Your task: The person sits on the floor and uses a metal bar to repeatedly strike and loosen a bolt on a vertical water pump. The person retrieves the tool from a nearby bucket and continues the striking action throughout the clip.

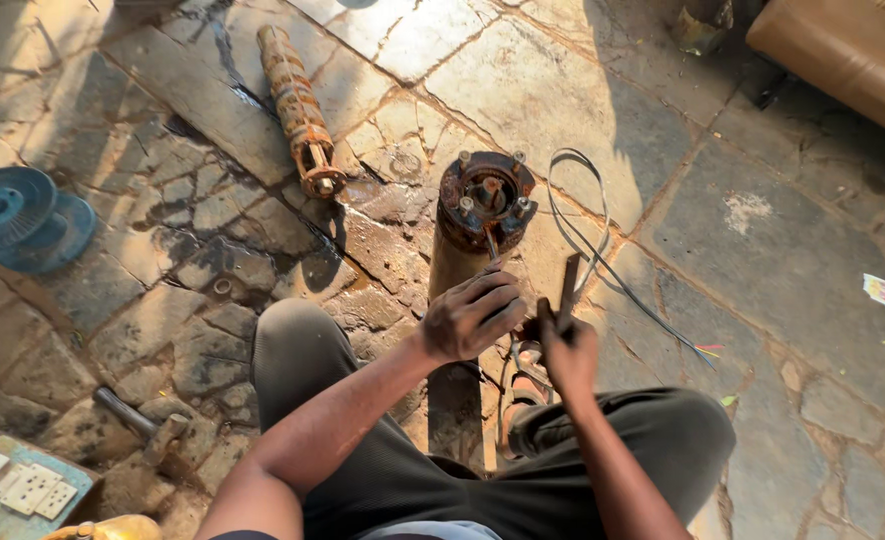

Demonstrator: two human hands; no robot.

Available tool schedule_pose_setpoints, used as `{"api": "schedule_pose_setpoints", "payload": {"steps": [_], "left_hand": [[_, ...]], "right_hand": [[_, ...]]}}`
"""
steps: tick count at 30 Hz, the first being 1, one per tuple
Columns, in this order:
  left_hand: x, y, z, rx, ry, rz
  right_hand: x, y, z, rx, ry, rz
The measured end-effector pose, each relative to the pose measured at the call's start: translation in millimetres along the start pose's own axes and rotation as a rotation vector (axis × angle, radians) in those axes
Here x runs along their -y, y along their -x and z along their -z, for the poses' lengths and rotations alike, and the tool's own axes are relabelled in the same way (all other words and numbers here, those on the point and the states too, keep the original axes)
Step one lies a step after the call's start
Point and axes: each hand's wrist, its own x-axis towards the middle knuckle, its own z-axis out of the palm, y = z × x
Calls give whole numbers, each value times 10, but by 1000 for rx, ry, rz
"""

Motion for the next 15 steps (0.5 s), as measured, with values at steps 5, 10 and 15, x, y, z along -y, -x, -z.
{"api": "schedule_pose_setpoints", "payload": {"steps": [5,10,15], "left_hand": [[-70,-104,-181,-5,-43,76],[-29,-205,-278,126,-22,164],[37,-276,-508,89,-104,181]], "right_hand": [[91,353,449,9,-204,479],[22,287,501,-21,6,282],[99,164,739,-166,153,225]]}}
